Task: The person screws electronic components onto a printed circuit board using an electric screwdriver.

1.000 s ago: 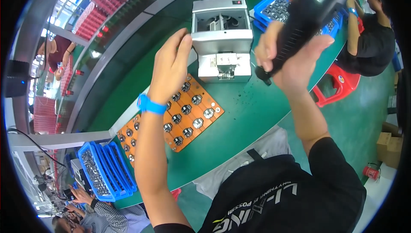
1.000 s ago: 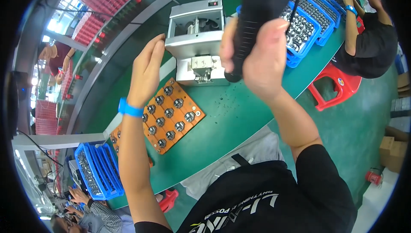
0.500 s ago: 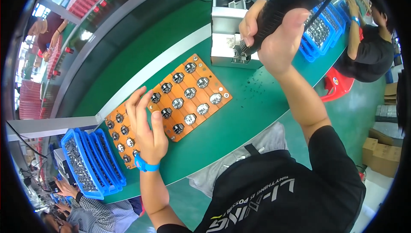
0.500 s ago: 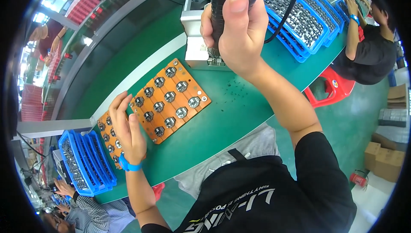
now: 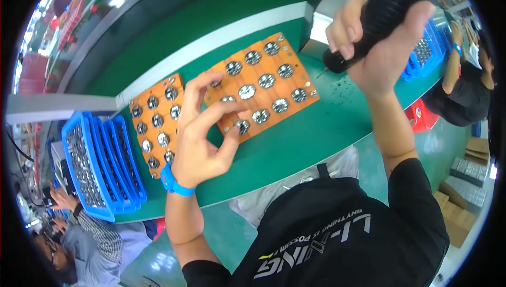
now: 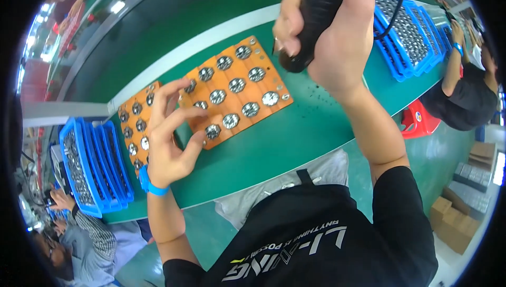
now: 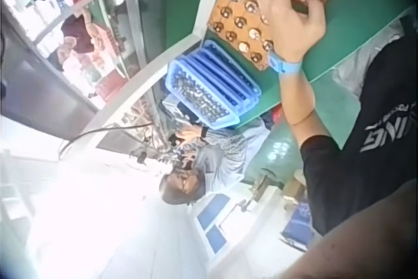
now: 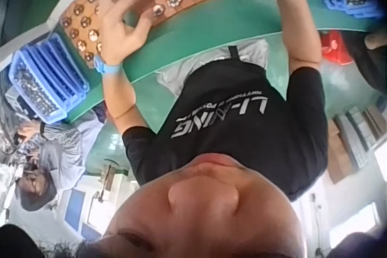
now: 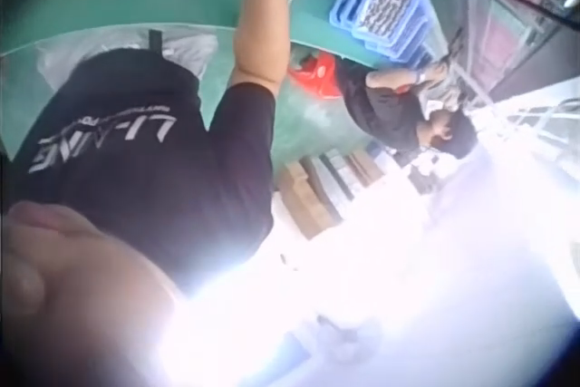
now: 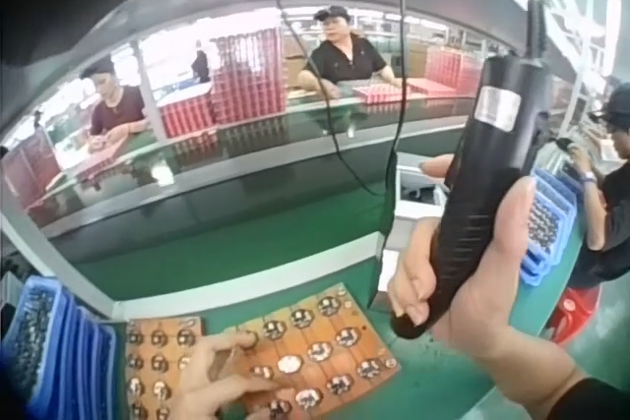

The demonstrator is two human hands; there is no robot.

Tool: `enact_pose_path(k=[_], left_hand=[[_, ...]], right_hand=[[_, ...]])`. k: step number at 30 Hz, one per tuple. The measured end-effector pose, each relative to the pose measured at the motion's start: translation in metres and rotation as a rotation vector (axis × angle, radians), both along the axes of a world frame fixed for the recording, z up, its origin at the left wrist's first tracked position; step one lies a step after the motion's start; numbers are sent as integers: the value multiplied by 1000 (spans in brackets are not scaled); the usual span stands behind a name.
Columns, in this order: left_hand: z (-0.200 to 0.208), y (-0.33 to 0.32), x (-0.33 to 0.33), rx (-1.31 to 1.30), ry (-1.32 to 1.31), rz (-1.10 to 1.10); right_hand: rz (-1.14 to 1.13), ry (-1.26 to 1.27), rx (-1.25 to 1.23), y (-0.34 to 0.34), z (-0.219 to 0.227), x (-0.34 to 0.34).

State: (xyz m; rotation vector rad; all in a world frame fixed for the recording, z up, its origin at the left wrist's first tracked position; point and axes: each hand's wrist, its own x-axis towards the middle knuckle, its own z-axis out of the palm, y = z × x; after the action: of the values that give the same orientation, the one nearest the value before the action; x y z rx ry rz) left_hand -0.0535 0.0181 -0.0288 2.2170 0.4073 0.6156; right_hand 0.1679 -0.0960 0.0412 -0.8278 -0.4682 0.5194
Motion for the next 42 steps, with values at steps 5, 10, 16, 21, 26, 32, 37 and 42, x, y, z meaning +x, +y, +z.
enact_pose_path(k=[5,10,16,21,26,32,37,42], left_hand=[[6,-1,-1,139,84,-127],[-6,-5,0,24,95,-136],[-12,-4,-1,89,84,-164],[-12,-3,0,90,61,-152],[-13,-2,1,104,51,-137],[-7,-2,2,92,70,-162],[-4,-4,9,79,72,-169],[-7,2,-4,136,9,74]], right_hand=[[233,-383,24,8,-45,-29],[300,-339,-159,5,-61,-56],[359,-386,-197,10,-73,-58],[344,-434,-204,11,-71,-61],[426,-452,-205,17,-69,-66],[396,-404,-75,23,-73,-67],[362,-402,-57,18,-68,-58],[-33,-540,-135,-8,-22,6]])
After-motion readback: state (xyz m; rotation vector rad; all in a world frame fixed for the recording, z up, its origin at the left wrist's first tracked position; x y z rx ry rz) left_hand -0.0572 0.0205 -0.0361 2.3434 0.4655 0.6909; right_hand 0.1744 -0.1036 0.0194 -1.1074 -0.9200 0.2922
